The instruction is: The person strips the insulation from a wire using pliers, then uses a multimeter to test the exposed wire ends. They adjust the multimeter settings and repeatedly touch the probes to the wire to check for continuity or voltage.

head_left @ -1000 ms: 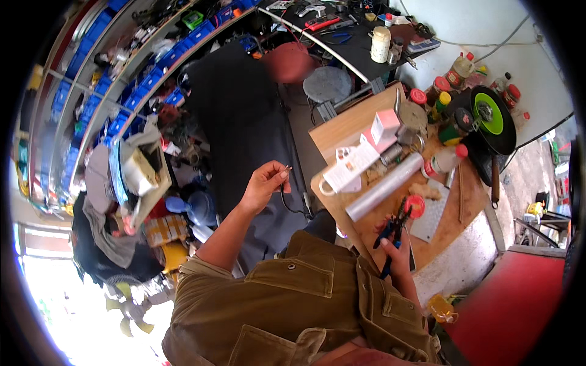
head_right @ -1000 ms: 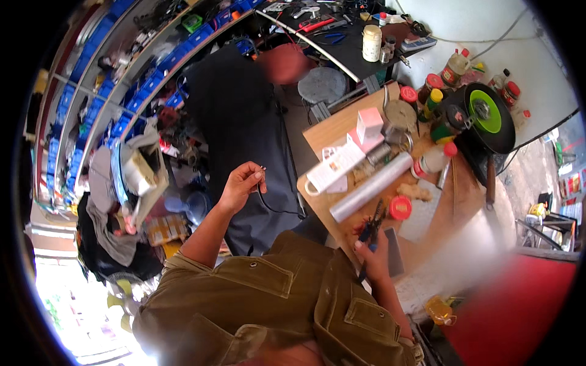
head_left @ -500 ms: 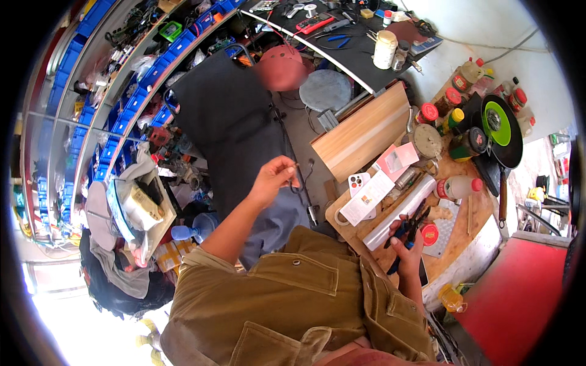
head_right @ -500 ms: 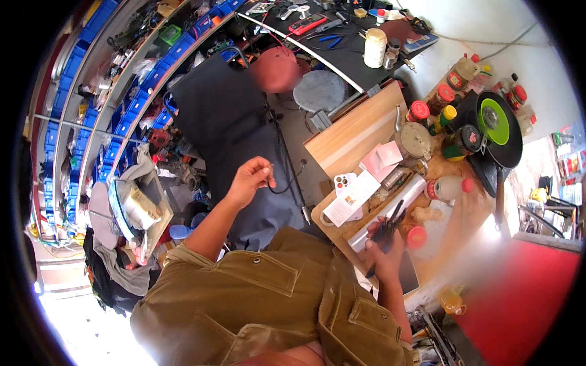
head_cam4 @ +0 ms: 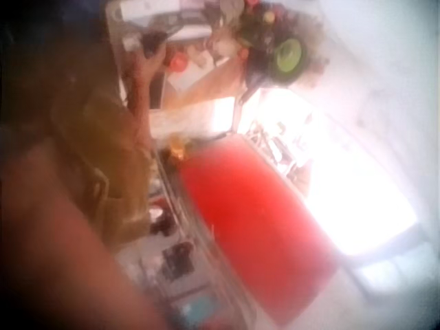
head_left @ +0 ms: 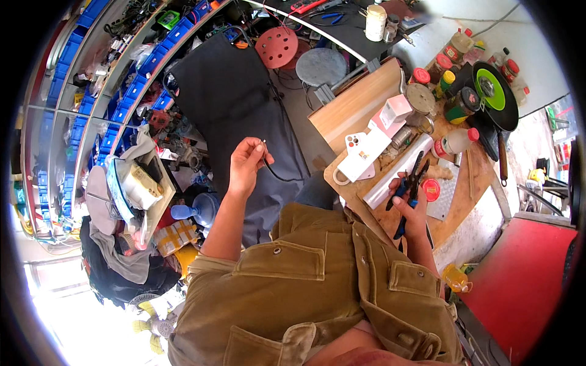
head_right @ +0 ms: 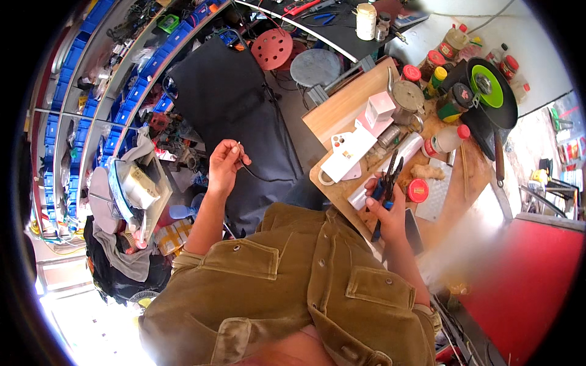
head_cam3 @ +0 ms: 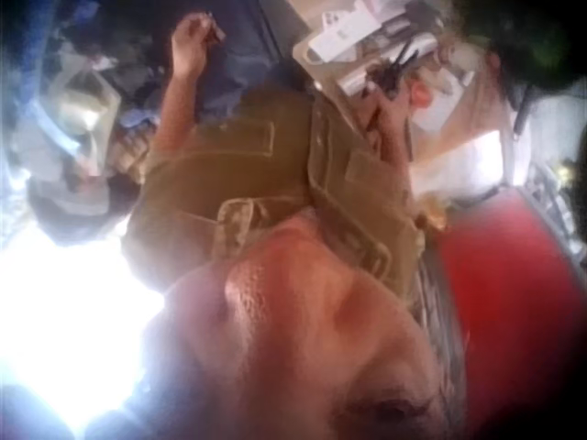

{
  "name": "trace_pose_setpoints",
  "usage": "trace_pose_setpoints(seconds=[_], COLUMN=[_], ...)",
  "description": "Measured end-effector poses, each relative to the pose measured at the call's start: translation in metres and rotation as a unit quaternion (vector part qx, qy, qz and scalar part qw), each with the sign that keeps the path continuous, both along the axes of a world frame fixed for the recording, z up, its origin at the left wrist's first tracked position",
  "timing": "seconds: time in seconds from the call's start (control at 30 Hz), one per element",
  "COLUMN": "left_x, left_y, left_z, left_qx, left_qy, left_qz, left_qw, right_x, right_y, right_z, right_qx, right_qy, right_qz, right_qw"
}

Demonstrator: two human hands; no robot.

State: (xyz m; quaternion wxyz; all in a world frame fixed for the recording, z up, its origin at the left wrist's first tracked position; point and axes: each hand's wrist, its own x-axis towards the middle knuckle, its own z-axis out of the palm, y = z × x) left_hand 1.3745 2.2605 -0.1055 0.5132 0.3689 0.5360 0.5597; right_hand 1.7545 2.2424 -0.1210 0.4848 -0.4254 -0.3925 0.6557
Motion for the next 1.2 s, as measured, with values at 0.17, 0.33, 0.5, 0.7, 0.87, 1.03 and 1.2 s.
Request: trace_pose_setpoints(seconds=[0.17, 0.33, 0.5, 0.7, 0.87, 1.03, 1.2], left_x=[0.002, -0.001, -0.027, -0.022, -0.023, -0.050, -0.102], left_y=[0.029, 0.105, 0.224, 0.398, 0.498, 0.548, 0.564], left_z=[0.014, 0.008, -0.001, -0.050, -0.073, -0.085, -0.059], left_qx=[0.003, -0.017, -0.079, -0.179, -0.206, -0.155, -0.154], left_qy=[0.006, 0.033, 0.065, -0.022, -0.096, -0.082, -0.058], left_qz=[-0.025, -0.092, -0.212, -0.395, -0.541, -0.577, -0.520], left_qw=[1.000, 0.995, 0.972, 0.901, 0.810, 0.798, 0.838], right_x=[0.001, -0.019, -0.055, -0.130, -0.204, -0.249, -0.259], right_y=[0.003, 0.025, 0.062, 0.098, 0.167, 0.231, 0.287], right_z=[-0.009, -0.014, -0.038, -0.025, 0.001, 0.000, -0.008], right_qx=[0.016, 0.021, 0.005, -0.131, -0.169, -0.224, -0.178], right_qy=[0.006, -0.005, -0.057, -0.097, -0.123, -0.073, -0.079], right_qz=[-0.019, -0.084, -0.171, -0.376, -0.409, -0.409, -0.378], right_qw=[1.000, 0.996, 0.984, 0.912, 0.888, 0.882, 0.905])
